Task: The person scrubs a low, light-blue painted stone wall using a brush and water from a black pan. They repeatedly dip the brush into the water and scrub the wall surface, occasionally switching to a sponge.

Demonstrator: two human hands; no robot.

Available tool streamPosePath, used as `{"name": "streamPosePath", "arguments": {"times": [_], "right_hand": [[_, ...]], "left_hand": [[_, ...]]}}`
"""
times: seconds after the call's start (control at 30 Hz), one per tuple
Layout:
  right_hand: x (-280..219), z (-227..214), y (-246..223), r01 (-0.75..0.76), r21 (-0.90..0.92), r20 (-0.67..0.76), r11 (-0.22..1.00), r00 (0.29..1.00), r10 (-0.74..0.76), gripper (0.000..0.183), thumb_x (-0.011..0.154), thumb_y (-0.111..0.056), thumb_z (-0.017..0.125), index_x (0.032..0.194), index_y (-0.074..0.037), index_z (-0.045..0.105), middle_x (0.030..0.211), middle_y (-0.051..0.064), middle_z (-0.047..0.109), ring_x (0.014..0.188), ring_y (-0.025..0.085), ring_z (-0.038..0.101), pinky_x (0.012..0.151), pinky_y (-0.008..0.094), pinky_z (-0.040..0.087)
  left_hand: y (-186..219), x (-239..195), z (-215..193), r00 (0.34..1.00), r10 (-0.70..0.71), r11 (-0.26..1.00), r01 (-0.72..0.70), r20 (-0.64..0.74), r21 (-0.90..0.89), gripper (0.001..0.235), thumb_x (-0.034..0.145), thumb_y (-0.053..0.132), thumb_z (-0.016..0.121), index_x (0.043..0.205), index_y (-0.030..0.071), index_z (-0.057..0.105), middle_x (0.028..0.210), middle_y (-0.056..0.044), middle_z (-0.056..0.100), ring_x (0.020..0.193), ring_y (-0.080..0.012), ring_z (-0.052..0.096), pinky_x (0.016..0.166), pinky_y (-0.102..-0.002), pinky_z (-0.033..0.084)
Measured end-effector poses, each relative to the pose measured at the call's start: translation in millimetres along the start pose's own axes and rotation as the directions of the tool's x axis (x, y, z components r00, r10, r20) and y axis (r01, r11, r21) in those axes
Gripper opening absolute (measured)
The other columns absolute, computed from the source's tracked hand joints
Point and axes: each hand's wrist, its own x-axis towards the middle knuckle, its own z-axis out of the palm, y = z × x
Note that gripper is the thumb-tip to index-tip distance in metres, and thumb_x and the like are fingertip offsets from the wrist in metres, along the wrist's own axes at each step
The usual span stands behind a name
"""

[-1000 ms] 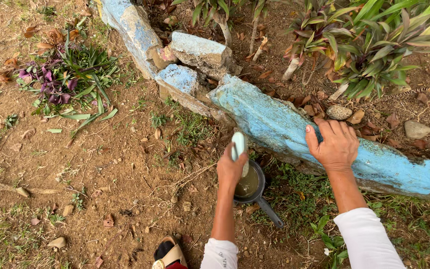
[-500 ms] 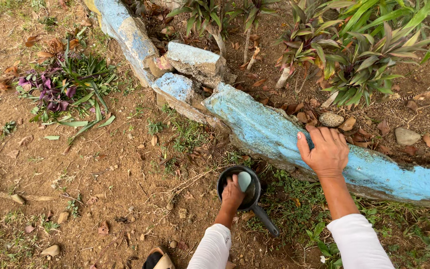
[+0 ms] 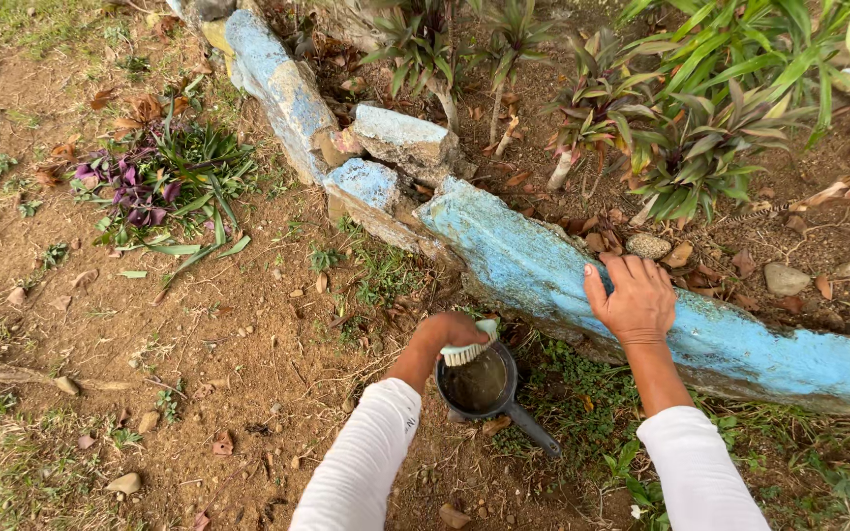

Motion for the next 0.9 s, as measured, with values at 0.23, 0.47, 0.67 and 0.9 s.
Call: {"name": "streamPosePath", "arguments": {"times": [0.23,0.47,0.67,0.9], "right_hand": [[2,5,1,-0.051,-0.016,0.038,0.999,0.998,0.051,0.035,0.101,-0.045,0.062,0.107,-0.013,0.077,0.094,0.006,0.067,0.092,0.027,0.062,0.086,0.041,0.051],[-3,4,0,-0.038,-0.036,0.009,0.999,0.999,0.039,0.034,0.101,-0.043,0.063,0.108,-0.013,0.077,0.093,0.006,0.067,0.093,0.026,0.063,0.088,0.042,0.052],[0,3,-1,-0.048,-0.019,-0.004,0.999,0.999,0.048,0.032,0.101,-0.041,0.064,0.106,-0.013,0.078,0.091,0.006,0.067,0.091,0.027,0.062,0.086,0.042,0.052],[0,2,2,-0.059,0.029,-0.043,0.998,0.997,0.061,0.031,0.103,-0.029,0.058,0.121,-0.008,0.072,0.115,0.009,0.065,0.108,0.030,0.057,0.103,0.046,0.044]], "left_hand": [[50,-95,-62,0.751,0.594,0.800,-0.511,-0.290,0.316,0.079,0.090,0.045,0.070,0.159,0.039,0.032,0.133,-0.018,0.063,0.110,-0.0367,0.067,0.099,-0.046,0.053],[71,-78,-32,0.124,0.791,0.607,-0.276,-0.598,0.745,0.079,0.082,0.035,0.080,0.152,0.042,0.046,0.129,-0.021,0.057,0.109,-0.0380,0.061,0.088,-0.053,0.055],[50,-65,-98,0.067,0.458,0.888,-0.083,-0.886,0.453,0.072,0.087,0.035,0.076,0.154,0.034,0.049,0.125,-0.029,0.056,0.098,-0.0383,0.060,0.077,-0.047,0.060],[148,-59,19,0.186,0.656,0.754,-0.108,-0.732,0.648,0.068,0.090,0.039,0.068,0.153,0.023,0.049,0.123,-0.032,0.053,0.096,-0.0427,0.061,0.066,-0.047,0.062]]}}
